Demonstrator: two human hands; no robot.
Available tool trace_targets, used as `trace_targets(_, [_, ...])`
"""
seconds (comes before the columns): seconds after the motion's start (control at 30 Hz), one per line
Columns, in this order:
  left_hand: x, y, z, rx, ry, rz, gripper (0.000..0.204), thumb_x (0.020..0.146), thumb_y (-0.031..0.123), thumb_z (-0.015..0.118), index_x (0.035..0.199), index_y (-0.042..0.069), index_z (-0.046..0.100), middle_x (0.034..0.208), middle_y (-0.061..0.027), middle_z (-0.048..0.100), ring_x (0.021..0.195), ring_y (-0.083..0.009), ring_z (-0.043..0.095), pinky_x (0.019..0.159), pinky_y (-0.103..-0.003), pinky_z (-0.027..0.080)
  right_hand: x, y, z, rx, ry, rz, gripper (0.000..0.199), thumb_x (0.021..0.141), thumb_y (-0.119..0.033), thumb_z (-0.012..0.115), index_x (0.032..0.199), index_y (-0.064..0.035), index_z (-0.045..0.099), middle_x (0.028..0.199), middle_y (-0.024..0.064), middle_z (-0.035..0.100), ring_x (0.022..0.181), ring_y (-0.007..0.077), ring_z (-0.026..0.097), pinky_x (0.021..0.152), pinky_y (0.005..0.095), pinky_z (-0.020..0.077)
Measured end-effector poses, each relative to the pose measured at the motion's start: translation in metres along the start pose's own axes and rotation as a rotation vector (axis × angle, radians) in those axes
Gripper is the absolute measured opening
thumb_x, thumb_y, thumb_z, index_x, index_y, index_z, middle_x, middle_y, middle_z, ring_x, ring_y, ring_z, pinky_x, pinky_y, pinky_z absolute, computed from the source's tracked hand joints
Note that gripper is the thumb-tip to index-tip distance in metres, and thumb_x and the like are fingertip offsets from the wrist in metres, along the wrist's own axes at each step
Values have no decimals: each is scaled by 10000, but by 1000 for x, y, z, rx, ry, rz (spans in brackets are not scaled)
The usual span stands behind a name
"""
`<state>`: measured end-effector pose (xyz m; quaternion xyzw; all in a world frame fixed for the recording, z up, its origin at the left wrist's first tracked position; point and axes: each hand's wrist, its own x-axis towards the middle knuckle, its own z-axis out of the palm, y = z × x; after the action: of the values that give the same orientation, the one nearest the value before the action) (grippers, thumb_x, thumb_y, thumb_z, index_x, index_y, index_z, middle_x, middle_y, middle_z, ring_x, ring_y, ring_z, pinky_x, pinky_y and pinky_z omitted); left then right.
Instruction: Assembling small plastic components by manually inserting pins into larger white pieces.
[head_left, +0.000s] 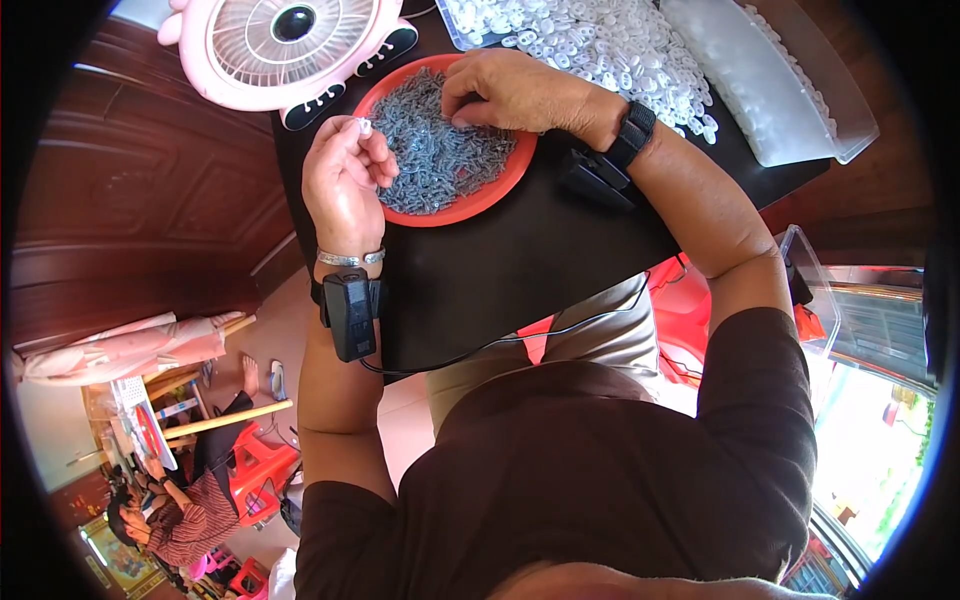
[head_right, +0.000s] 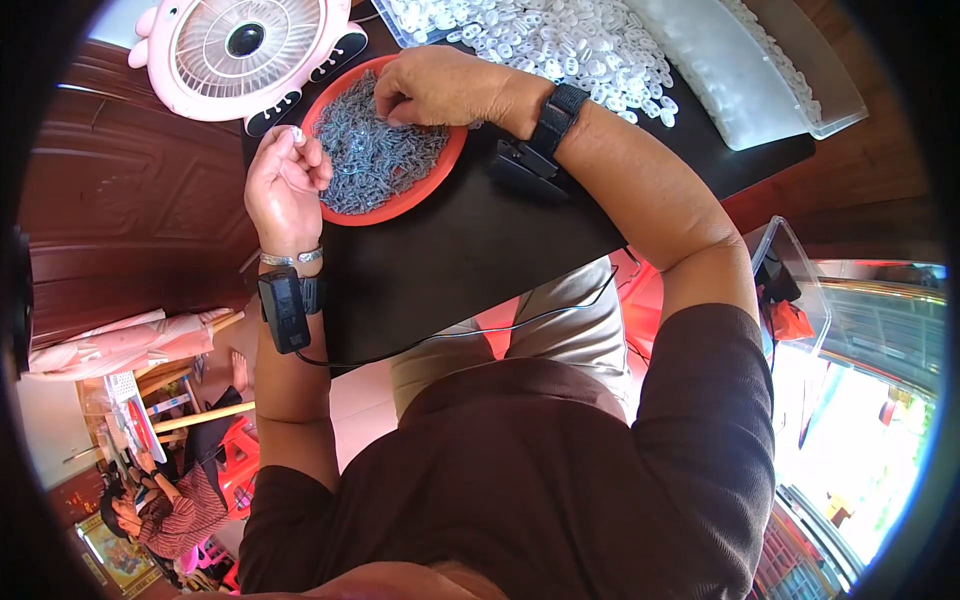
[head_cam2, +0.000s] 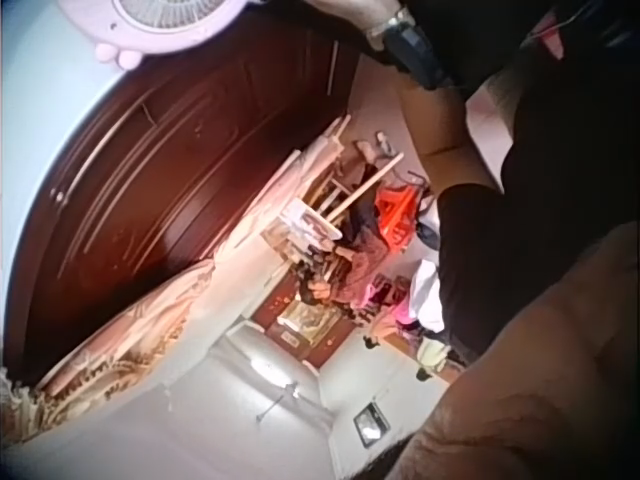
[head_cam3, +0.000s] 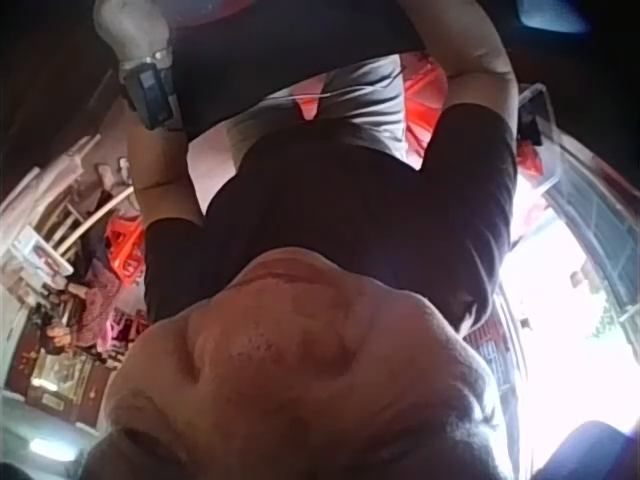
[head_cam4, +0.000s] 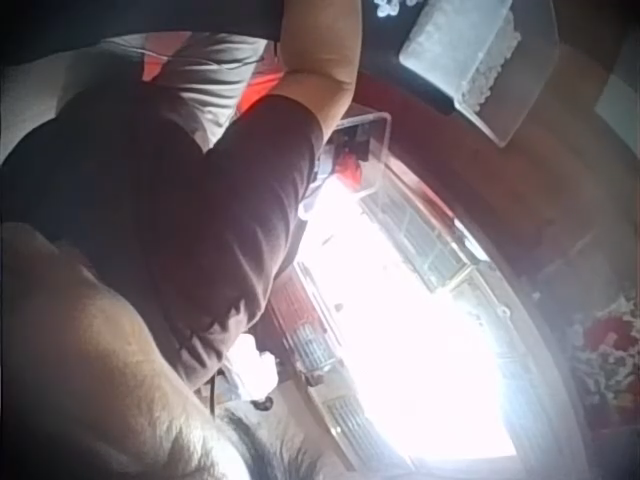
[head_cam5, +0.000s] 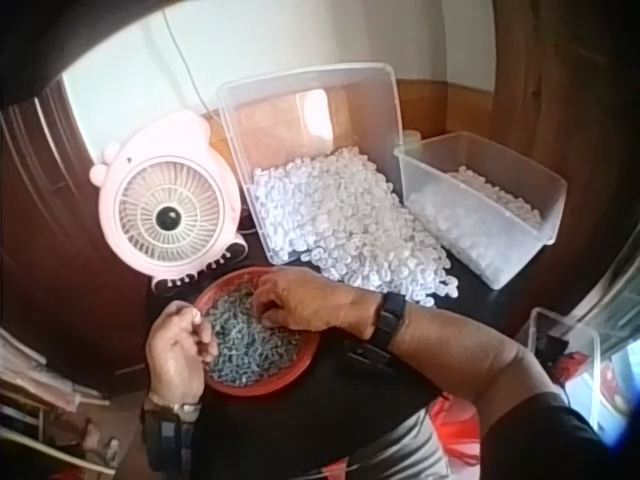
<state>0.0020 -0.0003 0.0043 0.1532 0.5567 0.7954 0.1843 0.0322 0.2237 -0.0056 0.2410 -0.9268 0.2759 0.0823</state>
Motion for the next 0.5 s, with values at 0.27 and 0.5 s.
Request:
trace_targets(0.27, [-1,1,1,5,3,1,155,859,216,493,819,66,498,650,-35,515,542,-132,502,499,-232,343,1,-5,-6,291,73,157,155,810,-97,625,943,-19,638,819,43,659,785,116,609,769,257,469])
trace_targets(0.5, [-1,2,1,7,9,5,152,859,213,492,821,66,498,649,-35,516,538,-130,505,494,-228,345,2,2,-11,610,83,137,192,837,-121,631,980,8,620,838,31,656,804,88,595,772,240,474])
